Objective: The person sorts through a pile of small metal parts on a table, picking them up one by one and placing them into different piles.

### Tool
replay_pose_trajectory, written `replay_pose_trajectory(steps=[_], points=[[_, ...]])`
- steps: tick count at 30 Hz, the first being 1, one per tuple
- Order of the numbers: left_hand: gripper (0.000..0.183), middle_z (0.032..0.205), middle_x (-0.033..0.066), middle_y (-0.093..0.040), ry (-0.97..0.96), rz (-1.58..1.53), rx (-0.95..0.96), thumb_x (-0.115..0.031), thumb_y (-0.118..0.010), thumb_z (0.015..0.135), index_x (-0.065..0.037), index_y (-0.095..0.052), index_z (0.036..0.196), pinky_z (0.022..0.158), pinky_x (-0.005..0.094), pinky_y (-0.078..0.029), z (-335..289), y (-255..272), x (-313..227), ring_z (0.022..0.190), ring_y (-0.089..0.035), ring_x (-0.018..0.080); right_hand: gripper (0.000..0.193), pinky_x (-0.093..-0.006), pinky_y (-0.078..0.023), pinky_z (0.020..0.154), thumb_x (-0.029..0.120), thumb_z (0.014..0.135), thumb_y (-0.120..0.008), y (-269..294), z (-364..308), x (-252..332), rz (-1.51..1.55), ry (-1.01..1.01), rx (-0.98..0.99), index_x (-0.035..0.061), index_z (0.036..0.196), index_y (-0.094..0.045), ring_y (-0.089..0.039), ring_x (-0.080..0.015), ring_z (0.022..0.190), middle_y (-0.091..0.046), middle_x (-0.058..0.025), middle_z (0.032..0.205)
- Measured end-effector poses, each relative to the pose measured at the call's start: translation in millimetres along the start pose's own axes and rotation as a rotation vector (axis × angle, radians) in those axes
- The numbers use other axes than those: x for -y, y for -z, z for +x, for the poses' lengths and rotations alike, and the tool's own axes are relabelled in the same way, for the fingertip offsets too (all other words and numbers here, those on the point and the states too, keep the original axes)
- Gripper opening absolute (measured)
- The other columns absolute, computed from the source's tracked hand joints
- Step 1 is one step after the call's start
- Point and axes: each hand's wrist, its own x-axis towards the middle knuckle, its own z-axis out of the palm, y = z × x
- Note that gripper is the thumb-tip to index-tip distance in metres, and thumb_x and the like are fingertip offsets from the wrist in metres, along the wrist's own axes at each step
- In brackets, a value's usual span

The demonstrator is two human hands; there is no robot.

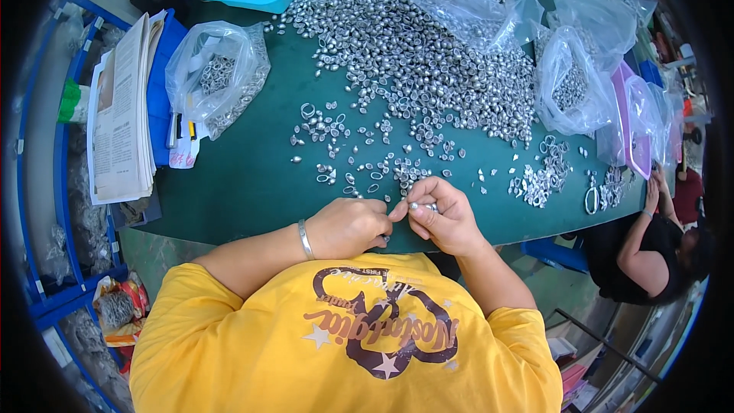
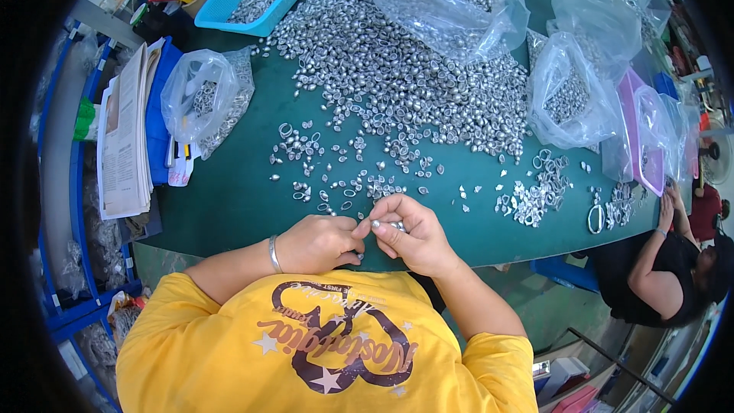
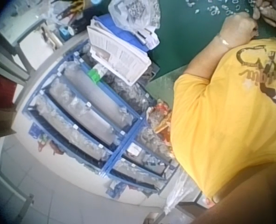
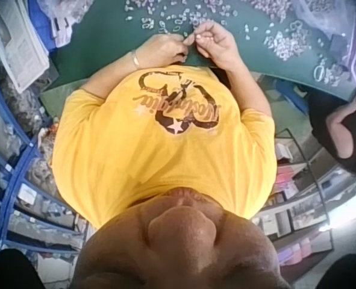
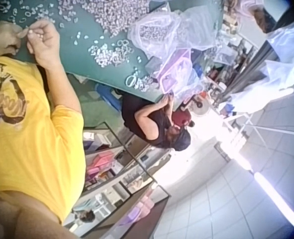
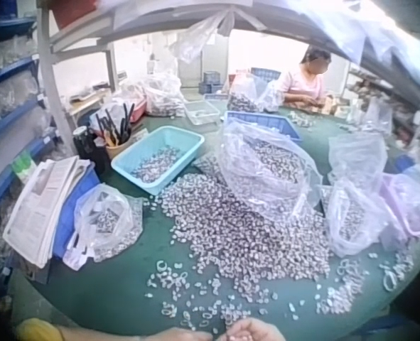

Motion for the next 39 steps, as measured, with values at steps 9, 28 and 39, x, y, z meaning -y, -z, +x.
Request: replay_pose_trajectory(steps=[9,28,39], points=[[0.016,0.078,0.0022,-0.056,0.582,-1.438,-0.165,-0.006,-0.054,0.088,0.001,-0.058,0.102,0.045,0.0147,-0.028,-17,32,8,0.061,-0.04,0.0023,0.009,-0.0214,-0.037,0.045,0.001,0.082,-0.058,4,1,9,0.082,-0.048,-0.003,0.0001,0.091,-0.058,-0.046,-0.0095,0.051,-0.063,-0.0117,0.082],[0.02,0.092,0.0073,-0.057,0.421,-1.806,-0.321,-0.005,-0.051,0.09,0.004,-0.057,0.107,0.047,0.0138,-0.032,-31,32,32,0.059,-0.039,0.0038,0.013,-0.0209,-0.029,0.041,0.006,0.088,-0.055,-9,24,20,-0.048,-0.152,-0.055,-0.0033,0.093,-0.063,-0.041,-0.0057,0.049,-0.051,0.0003,0.062],[0.011,0.088,0.0064,-0.056,0.41,-2.024,-0.382,-0.006,-0.051,0.09,-0.002,-0.058,0.098,0.046,0.0146,-0.032,-20,30,32,0.059,-0.041,0.0044,0.015,-0.0188,-0.028,0.039,0.012,0.088,-0.058,9,20,16,0.234,-0.023,-0.069,-0.0016,0.093,-0.06,-0.039,-0.0078,0.047,-0.05,-0.0043,0.062]])
